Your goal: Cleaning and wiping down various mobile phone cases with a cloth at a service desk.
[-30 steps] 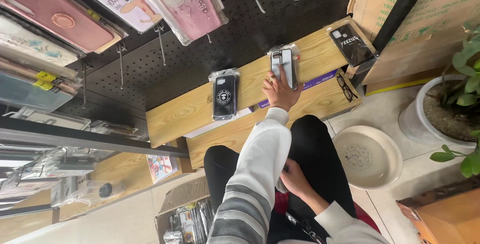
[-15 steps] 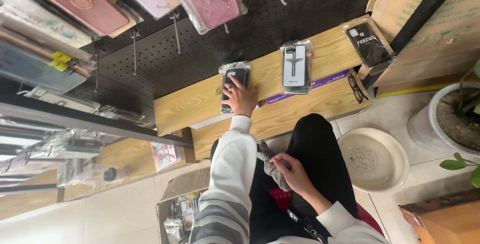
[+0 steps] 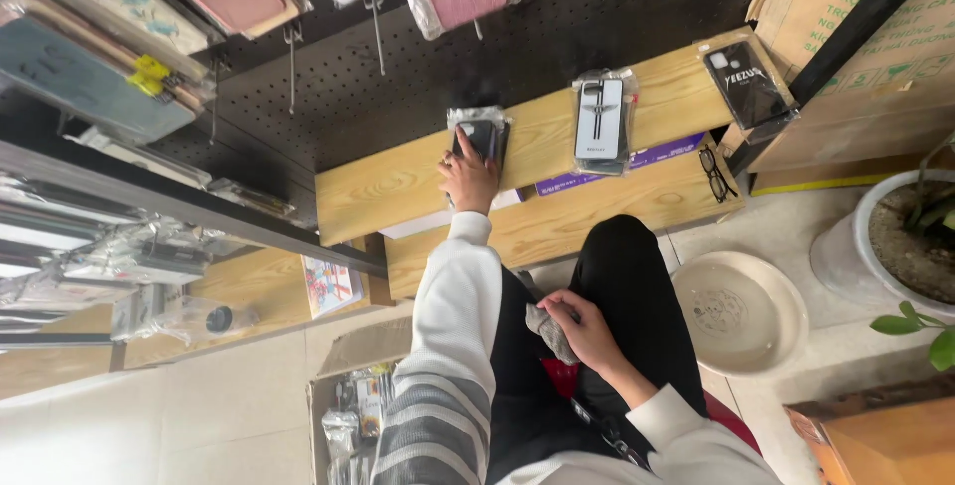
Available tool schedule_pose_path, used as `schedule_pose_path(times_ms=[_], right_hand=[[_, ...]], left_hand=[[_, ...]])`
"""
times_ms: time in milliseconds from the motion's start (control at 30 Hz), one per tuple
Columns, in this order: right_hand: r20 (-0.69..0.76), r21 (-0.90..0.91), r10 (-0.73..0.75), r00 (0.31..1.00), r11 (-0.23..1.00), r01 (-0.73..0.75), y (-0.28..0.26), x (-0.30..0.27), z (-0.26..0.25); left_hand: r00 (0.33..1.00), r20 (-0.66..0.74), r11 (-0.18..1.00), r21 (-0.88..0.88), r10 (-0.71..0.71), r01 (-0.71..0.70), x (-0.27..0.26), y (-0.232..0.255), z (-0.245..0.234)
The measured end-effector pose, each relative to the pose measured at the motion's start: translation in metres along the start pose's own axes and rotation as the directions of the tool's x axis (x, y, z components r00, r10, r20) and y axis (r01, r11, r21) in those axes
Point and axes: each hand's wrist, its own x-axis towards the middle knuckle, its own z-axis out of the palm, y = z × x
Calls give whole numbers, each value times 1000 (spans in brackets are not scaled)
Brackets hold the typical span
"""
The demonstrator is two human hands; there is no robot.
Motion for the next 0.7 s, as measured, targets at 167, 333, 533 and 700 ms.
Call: schedule_pose_path(times_ms=[167, 333, 533, 700], right_hand=[[26, -28, -41, 999, 999, 42, 21, 1, 6], [66, -36, -39, 997, 998, 42, 5, -8, 7], [81, -31, -56, 995, 998, 58, -2, -12, 10], [93, 14, -103, 990, 995, 102, -2, -14, 14]], left_hand=[[991, -22, 968, -212, 134, -136, 12, -23, 15], [986, -80, 949, -271, 144, -161, 14, -34, 12], [956, -263, 898, -378, 130, -226, 49, -53, 46], [941, -289, 741, -591, 174, -318, 16, -57, -14]])
